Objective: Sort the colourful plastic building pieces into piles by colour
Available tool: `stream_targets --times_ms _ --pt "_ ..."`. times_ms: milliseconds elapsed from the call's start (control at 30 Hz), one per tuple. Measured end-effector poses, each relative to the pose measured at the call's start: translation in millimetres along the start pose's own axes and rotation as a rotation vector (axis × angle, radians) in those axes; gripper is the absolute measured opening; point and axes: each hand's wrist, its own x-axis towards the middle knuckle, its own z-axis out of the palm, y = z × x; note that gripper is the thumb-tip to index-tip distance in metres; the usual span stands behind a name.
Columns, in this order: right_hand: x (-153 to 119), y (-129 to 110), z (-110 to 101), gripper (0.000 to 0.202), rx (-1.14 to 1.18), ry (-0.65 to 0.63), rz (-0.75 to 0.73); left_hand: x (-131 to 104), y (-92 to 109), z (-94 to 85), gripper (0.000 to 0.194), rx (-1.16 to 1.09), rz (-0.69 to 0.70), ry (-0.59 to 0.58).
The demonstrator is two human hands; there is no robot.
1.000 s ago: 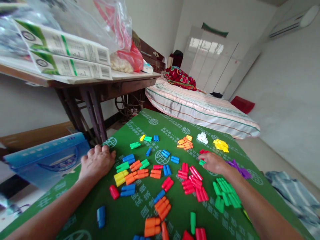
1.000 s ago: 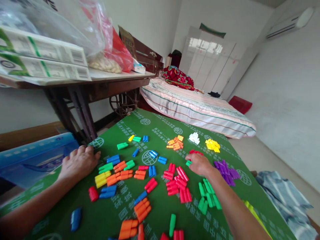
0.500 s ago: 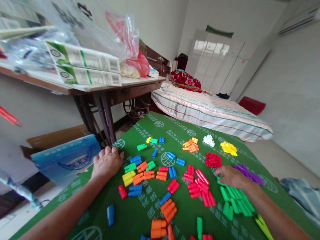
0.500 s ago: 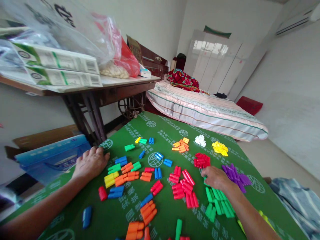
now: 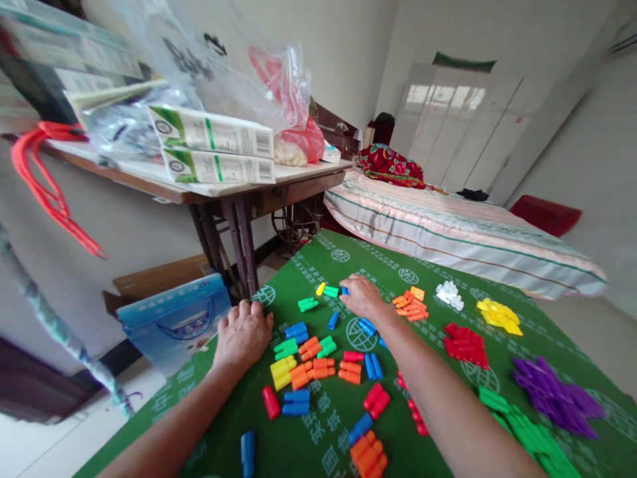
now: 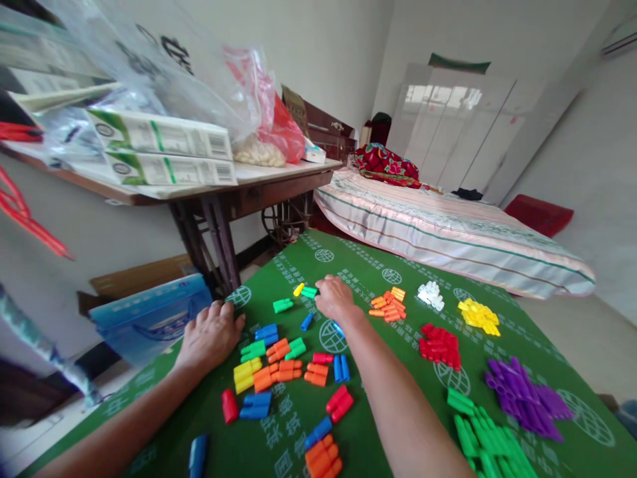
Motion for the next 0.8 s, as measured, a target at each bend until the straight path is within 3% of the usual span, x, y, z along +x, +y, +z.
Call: stream_targets --times_ms 167,333,533,667,800 --pt "38.9 -24.9 22.9 0.031 -0.009 -0.023 0.051 -0.2 -0.9 1.2 0.046 0.006 0.008 0.0" --pt "24.4 -24.7 21.6 0.027 -0.023 -0.019 0.069 3.4 -0.1 -3.1 0.048 -0.016 0.006 -0.046" --pt "-46.0 8.8 -12.3 0.026 -0.037 0.0 0.073 6.9 3.0 -9.3 0.052 -0.026 0.001 -0.099" --pt "-112.9 64.3 -27.2 0.023 -0.035 -0.014 0.158 9.5 2.5 -9.0 0.055 -0.048 -0.004 -0.11" --pt "-175.3 127.9 -29.3 0.023 -0.033 -0.064 0.285 11.4 2.3 -8.9 0.057 -0.066 0.0 -0.111"
